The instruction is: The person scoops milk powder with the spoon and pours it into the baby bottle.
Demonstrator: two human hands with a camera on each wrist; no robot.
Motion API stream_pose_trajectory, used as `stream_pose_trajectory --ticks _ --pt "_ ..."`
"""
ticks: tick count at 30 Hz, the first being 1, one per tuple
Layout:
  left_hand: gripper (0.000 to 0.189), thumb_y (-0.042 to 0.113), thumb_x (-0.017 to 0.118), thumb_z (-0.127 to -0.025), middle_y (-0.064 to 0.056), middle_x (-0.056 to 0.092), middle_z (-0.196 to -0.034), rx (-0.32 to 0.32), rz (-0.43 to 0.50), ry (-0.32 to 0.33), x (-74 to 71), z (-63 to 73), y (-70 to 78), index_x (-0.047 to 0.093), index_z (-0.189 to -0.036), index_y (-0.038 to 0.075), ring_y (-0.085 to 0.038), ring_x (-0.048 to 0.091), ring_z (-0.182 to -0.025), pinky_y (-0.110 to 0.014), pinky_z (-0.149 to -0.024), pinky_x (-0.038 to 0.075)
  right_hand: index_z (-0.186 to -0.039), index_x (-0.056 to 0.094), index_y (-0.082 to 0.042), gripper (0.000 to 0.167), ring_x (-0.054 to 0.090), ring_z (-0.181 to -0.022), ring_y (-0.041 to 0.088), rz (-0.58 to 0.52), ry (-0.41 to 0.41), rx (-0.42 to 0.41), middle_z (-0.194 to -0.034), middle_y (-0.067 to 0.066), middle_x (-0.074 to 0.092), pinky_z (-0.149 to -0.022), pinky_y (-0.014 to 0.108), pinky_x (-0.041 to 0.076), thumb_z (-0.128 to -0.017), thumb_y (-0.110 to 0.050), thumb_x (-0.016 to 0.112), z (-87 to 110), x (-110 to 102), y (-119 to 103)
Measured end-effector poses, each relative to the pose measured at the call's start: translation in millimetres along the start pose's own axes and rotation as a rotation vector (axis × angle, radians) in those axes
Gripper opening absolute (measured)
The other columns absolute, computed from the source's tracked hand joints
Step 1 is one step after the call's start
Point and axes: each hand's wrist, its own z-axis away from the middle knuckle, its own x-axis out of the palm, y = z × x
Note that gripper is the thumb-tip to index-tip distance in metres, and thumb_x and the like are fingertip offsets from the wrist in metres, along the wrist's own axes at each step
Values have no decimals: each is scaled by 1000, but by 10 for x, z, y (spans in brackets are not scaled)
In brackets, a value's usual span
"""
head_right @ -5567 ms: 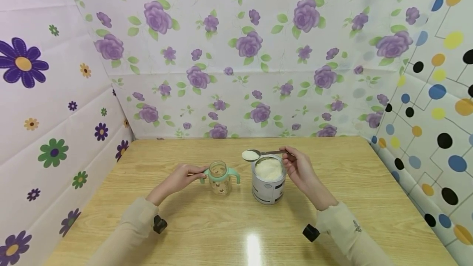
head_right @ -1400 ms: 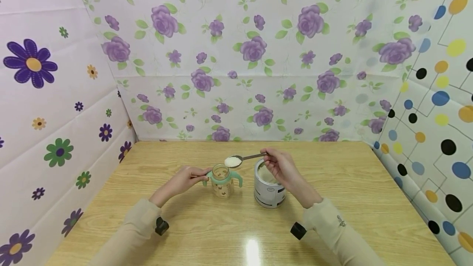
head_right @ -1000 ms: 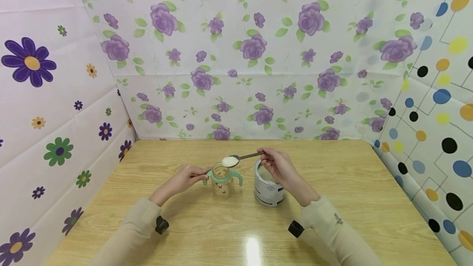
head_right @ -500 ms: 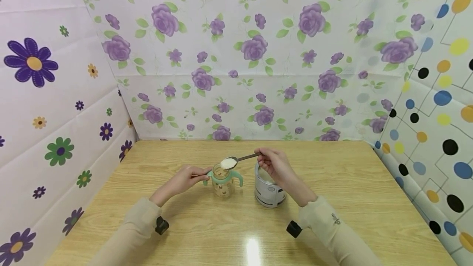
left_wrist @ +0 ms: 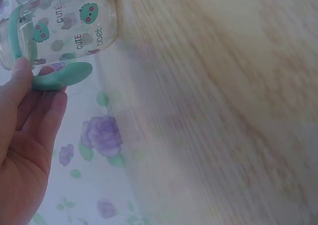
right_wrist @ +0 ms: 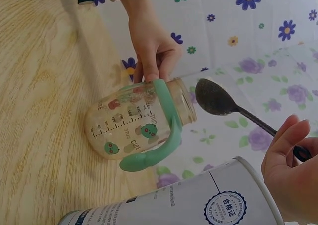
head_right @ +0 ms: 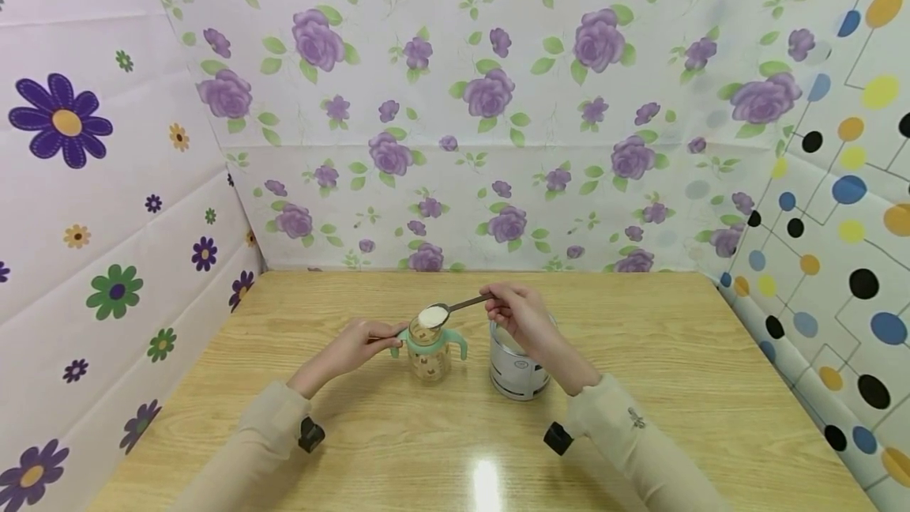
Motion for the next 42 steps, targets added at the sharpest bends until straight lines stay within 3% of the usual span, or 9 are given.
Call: stream_pose_trajectory --ticks 5,12,18,27,30,34,37,42 --pt "20 16 59 -96 -18 56 -136 4 14 -10 0 0 4 75 -92 4 -12 45 -49 -19 -50 34 -101 65 -4 22 57 -63 3 23 1 2 -74 -3 64 -54 12 47 -103 -19 48 -3 17 14" --pt "20 17 59 -95 -16 58 -135 2 5 1 -1 2 6 76 -101 7 -5 30 -46 -20 -48 31 -107 62 1 24 57 -63 4 50 12 1 -75 -2 64 -54 12 48 -103 -19 50 -16 58 29" --pt "22 17 58 -96 -17 55 -137 -7 0 -15 -1 0 12 75 -91 4 -16 51 -52 -19 -55 39 -101 65 -3 20 58 -62 4 50 24 0 -73 -3 64 -54 12 49 -101 -18 52 -32 95 35" --pt "22 18 58 -97 -16 54 -138 -20 19 -22 -15 10 37 74 -97 4 -30 60 -63 -20 -59 43 -100 65 -3 20 57 -61 5 77 30 -19 -72 -2 64 -53 12 48 -102 -18 52 -36 137 52" --pt "24 19 57 -97 -17 55 -137 -15 16 -17 -11 14 29 75 -100 4 -29 63 -68 -21 -60 44 -101 64 -2 21 57 -62 5 89 26 -25 -73 -2 64 -53 13 48 -102 -18 52 -36 141 56" --pt "23 19 57 -96 -18 55 -137 -15 19 -15 -13 9 23 74 -103 4 -20 58 -59 -20 -59 43 -99 65 -3 20 57 -60 5 112 29 -40 -71 -2 64 -53 13 48 -101 -18 53 -55 152 72" --pt "23 19 58 -96 -16 55 -137 -23 21 -15 -18 10 34 74 -105 5 -21 55 -55 -20 -59 43 -101 64 2 22 57 -59 6 140 23 -61 -70 -2 64 -52 13 48 -101 -17 54 -83 157 100" --pt "29 19 59 -96 -16 56 -137 -28 14 -14 -3 11 34 69 -121 8 -14 47 -49 -18 -56 40 -110 59 12 33 58 -59 6 217 11 -78 -70 -3 64 -52 14 49 -101 -19 53 -106 159 148"
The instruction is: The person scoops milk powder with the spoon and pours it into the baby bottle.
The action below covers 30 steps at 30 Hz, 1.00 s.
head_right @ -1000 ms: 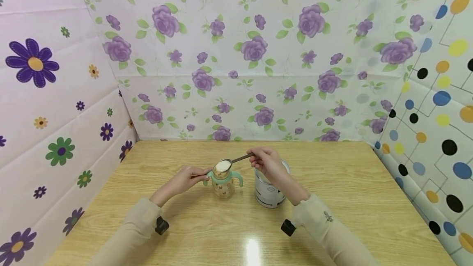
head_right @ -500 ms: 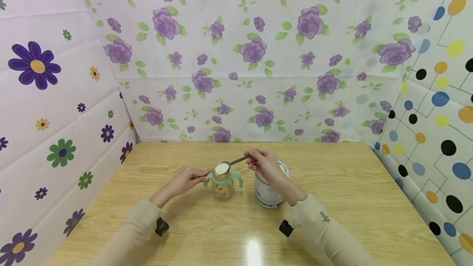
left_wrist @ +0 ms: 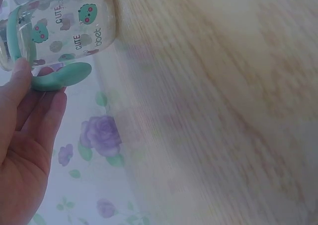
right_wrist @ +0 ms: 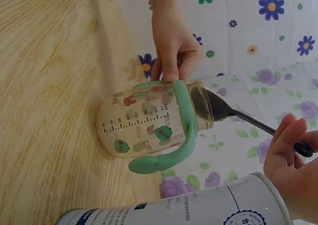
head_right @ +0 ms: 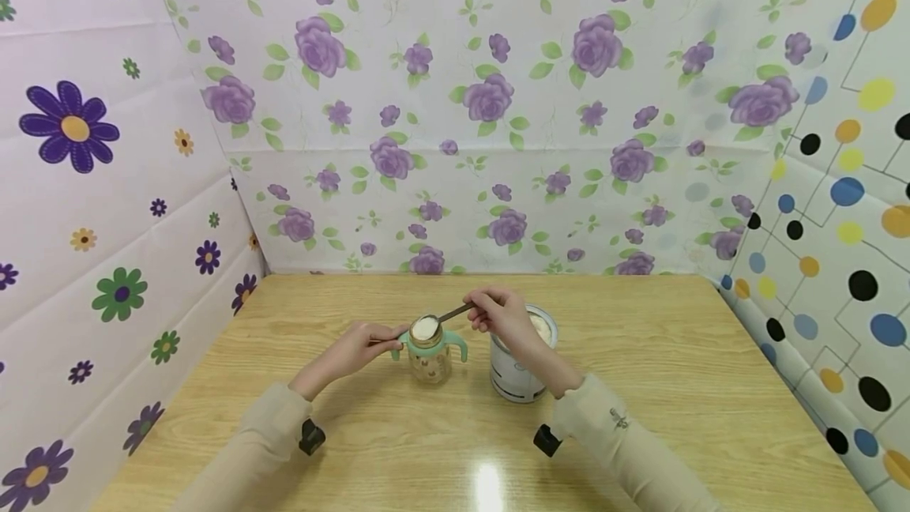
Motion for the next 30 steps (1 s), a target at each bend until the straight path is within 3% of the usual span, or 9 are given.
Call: stream_pose_trajectory --ticks 4,9,12,14,15,18,21,25,30 --pt "32 17 59 -96 -14 56 -137 -14 2 -1 9 -6 -3 65 -126 10 -3 32 -46 -18 -54 38 -112 58 12 35 57 -60 5 68 -4 -6 -71 -2 63 -53 14 48 -101 -21 52 6 22 16" --pt "29 15 60 -95 -11 56 -137 -18 8 9 11 -12 -6 67 -123 9 -15 46 -48 -19 -57 41 -107 63 7 30 58 -60 6 148 -16 -45 -73 0 64 -53 15 50 -101 -21 54 8 51 39" --pt "32 15 60 -95 -11 56 -137 -21 7 7 17 -11 -9 65 -126 9 -23 66 -71 -18 -62 45 -107 63 7 30 59 -60 6 199 -33 -67 -73 2 64 -53 17 51 -101 -22 54 17 72 57" --pt "34 14 60 -95 -13 56 -137 -19 10 4 20 -10 -13 62 -129 9 -26 69 -93 -18 -66 46 -108 63 8 31 59 -60 6 237 -57 -91 -74 3 64 -53 18 50 -101 -21 53 26 86 69" --pt "34 14 60 -95 -13 56 -137 -19 11 3 21 -10 -14 62 -129 9 -27 69 -94 -18 -67 46 -107 63 8 30 59 -60 7 251 -69 -102 -75 4 64 -53 18 50 -101 -20 53 30 93 75" --pt "32 14 59 -96 -14 55 -138 -23 17 2 19 -11 -16 64 -127 9 -30 67 -79 -18 -64 45 -107 64 8 29 59 -61 8 294 -116 -147 -77 10 64 -53 21 50 -101 -18 54 42 111 89" --pt "24 16 58 -96 -15 54 -139 -29 31 -2 14 -15 -15 71 -114 6 -34 57 -60 -20 -59 41 -105 65 5 26 59 -61 10 326 -150 -179 -78 15 64 -53 24 52 -100 -19 56 46 121 98" --pt "21 16 58 -96 -17 53 -139 -27 34 -2 8 -18 -12 74 -103 5 -34 57 -61 -20 -59 41 -106 65 6 26 60 -62 12 370 -176 -213 -80 23 64 -53 27 53 -100 -17 56 55 135 99" --pt "29 15 58 -97 -14 53 -139 -32 40 -12 11 -10 -15 67 -123 7 -32 62 -68 -21 -64 44 -108 65 8 28 63 -64 24 432 -208 -249 -83 27 64 -54 28 54 -99 -17 56 96 176 88"
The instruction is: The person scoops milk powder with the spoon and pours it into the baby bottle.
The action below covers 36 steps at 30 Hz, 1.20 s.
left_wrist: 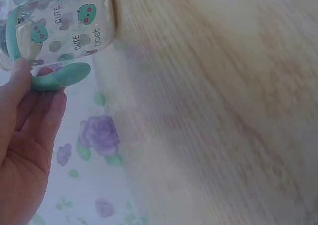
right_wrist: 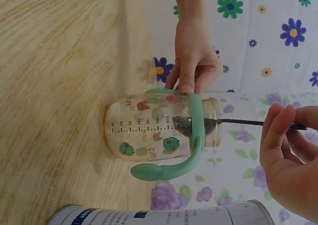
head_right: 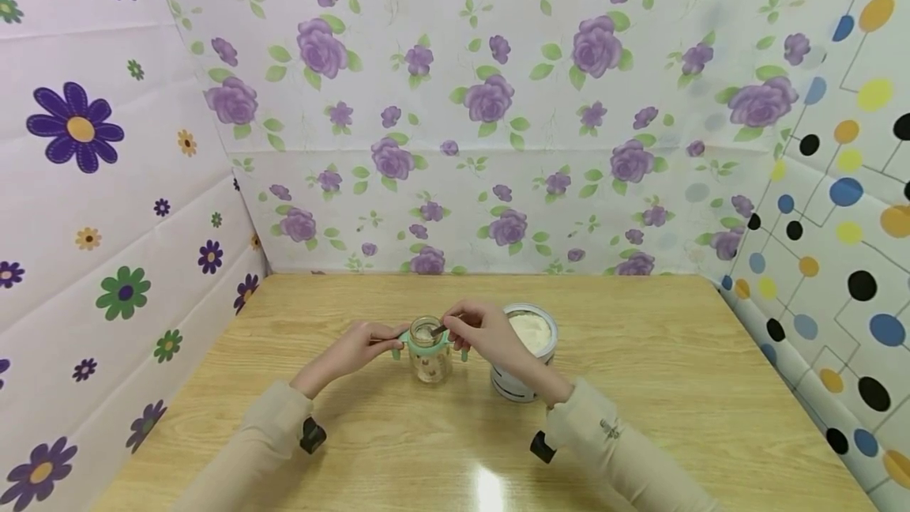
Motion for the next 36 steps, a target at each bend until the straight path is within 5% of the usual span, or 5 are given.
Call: stream_pose_trajectory --ticks 6,11,24,31,36 --pt "28 17 58 -97 -17 53 -139 -7 4 -1 3 0 -12 69 -121 8 -35 61 -66 -22 -66 45 -109 69 0 28 64 -66 16 81 -46 -25 -84 11 68 -58 31 57 -98 -24 59 44 46 -60" --pt "31 18 57 -97 -17 53 -139 -8 2 -7 5 4 -7 66 -125 10 -34 63 -71 -22 -68 46 -113 68 -3 28 62 -66 10 139 -82 -31 -98 16 68 -61 30 56 -100 -25 56 64 45 -54" --pt "31 19 59 -95 -17 55 -137 22 -23 19 9 6 -1 67 -123 8 -28 55 -55 -19 -60 43 -111 65 2 27 59 -70 21 118 -88 -5 -91 10 60 -62 27 54 -104 -10 41 96 -31 -36" --pt "18 18 59 -95 -16 55 -137 19 -24 26 10 -2 -4 75 -99 9 -15 45 -45 -19 -54 39 -114 64 1 24 58 -73 15 79 -104 -6 -96 11 60 -65 28 54 -103 -13 48 116 -96 -83" --pt "20 15 59 -95 -17 54 -138 24 -6 17 12 -8 0 72 -84 5 -22 47 -45 -18 -51 34 -114 63 2 23 59 -75 9 62 -105 -10 -106 24 61 -67 27 54 -101 -13 51 125 -121 -73"
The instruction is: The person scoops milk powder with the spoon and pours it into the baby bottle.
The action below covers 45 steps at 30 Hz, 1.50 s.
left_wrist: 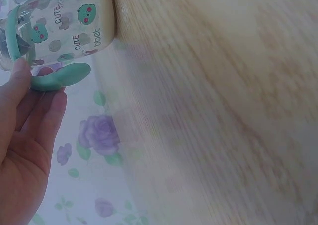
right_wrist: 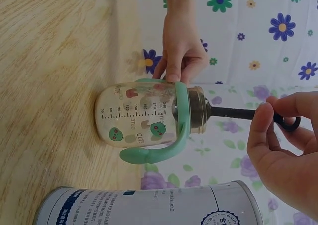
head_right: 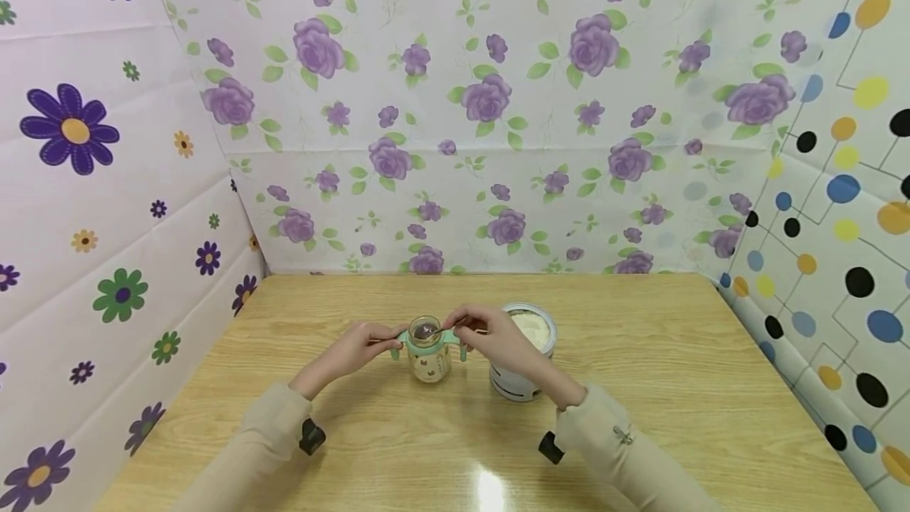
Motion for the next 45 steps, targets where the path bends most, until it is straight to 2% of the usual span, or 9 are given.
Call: stream_pose_trajectory --ticks 5,9,14,20,26,31,33,39,45 --pt "21 16 59 -96 -16 55 -138 -3 -21 1 -9 13 2 74 -91 3 -14 45 -46 -18 -52 34 -113 64 -4 20 59 -76 10 14 25 19 -107 21 62 -67 26 53 -101 -15 53 11 -12 2" --pt "21 15 58 -96 -16 56 -136 22 -57 16 -18 23 -1 75 -102 4 -20 58 -59 -19 -56 38 -112 65 -5 19 57 -73 15 16 56 1 -98 11 62 -64 27 52 -101 -14 53 18 -25 -9" --pt "21 14 58 -97 -17 59 -133 53 -108 25 -24 27 13 74 -89 3 -26 61 -63 -18 -55 36 -111 65 -4 19 56 -71 25 -4 82 -22 -92 7 61 -62 27 51 -101 -15 54 28 -37 -6" --pt "23 13 59 -96 -17 67 -121 59 -161 41 -24 23 55 70 -79 4 -16 52 -52 -17 -52 33 -111 65 -4 19 54 -72 36 -13 122 -47 -87 4 60 -61 28 52 -100 -15 54 37 -33 20" --pt "18 11 58 -96 -20 70 -111 79 -169 56 -21 9 58 72 -86 4 -25 65 -67 -18 -55 40 -112 64 0 22 57 -69 21 -40 181 -41 -84 1 61 -61 28 52 -101 -16 53 32 -11 49" --pt "16 8 60 -95 -20 66 -121 93 -171 61 -18 12 57 74 -91 1 -29 67 -72 -17 -53 37 -112 62 4 26 56 -68 9 -109 244 -46 -84 -1 61 -60 26 53 -102 -16 50 12 13 69" --pt "16 6 60 -94 -21 62 -127 111 -183 65 -11 15 48 74 -96 0 -26 67 -71 -17 -51 36 -112 62 3 25 56 -68 8 -137 258 -46 -84 -1 61 -60 25 53 -102 -17 50 8 21 72" --pt "14 6 62 -93 -16 73 -104 133 -217 96 19 5 36 75 -95 2 -11 57 -55 -16 -49 33 -114 60 7 31 57 -69 8 -179 279 -15 -84 1 62 -60 24 53 -102 -21 50 7 36 67" --pt "15 5 64 -91 -14 74 -99 152 -217 117 34 10 16 75 -101 4 -3 51 -52 -15 -49 35 -114 59 8 32 58 -69 9 -199 295 -4 -83 0 62 -59 25 54 -103 -21 50 4 52 71"
